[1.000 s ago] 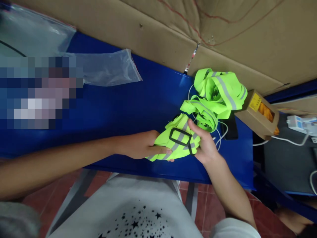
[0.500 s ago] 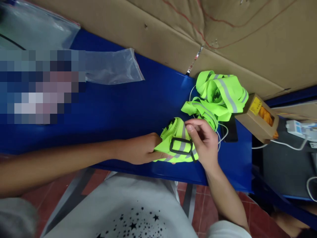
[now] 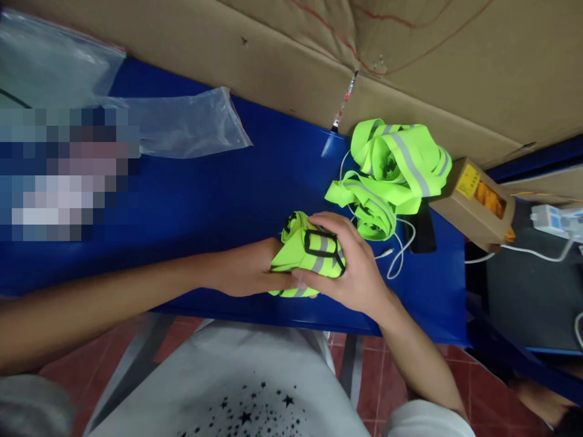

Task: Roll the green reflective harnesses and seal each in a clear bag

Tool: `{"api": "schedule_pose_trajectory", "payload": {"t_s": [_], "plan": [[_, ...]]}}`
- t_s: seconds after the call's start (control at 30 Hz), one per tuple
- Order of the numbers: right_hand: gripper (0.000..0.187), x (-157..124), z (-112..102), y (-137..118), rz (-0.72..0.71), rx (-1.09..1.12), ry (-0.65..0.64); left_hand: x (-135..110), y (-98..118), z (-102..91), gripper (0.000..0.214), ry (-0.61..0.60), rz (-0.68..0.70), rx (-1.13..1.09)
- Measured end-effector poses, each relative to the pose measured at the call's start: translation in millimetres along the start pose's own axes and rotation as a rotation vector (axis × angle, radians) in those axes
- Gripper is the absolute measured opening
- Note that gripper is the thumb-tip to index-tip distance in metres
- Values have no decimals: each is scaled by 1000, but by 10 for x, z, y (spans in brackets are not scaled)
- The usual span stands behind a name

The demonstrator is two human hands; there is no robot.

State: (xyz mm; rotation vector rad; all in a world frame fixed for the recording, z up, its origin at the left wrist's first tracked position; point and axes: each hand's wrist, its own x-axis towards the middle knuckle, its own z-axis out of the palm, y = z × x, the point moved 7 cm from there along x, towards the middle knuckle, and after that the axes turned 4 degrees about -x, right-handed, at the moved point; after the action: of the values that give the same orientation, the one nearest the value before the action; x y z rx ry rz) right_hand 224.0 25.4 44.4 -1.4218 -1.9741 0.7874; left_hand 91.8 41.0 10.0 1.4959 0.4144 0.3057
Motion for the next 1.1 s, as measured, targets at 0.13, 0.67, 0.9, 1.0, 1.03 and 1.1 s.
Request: {"api": "schedule_pose_trajectory", "payload": {"t_s": [0.13,0.67,0.9,1.0,1.03,1.1], "plan": [[57,-14,-23,47,71,97,47,19,9,45,22,-125,-56,-232],[70,-115,237,432,550,780,-87,17,-38,-257,45,197,-128,298],[60,-137,27,450,414,536,128,-5,45,-339,124,248,106,35],[51,-107,-118,491,337,333,251,-35,156,-366,130,258,207,48],[49,-91,-122,488,319,304,246,-46,192,-376,130,274,236,66],[47,-66,-43,466,312,344,155,-55,243,-378,128,293,283,94]]}}
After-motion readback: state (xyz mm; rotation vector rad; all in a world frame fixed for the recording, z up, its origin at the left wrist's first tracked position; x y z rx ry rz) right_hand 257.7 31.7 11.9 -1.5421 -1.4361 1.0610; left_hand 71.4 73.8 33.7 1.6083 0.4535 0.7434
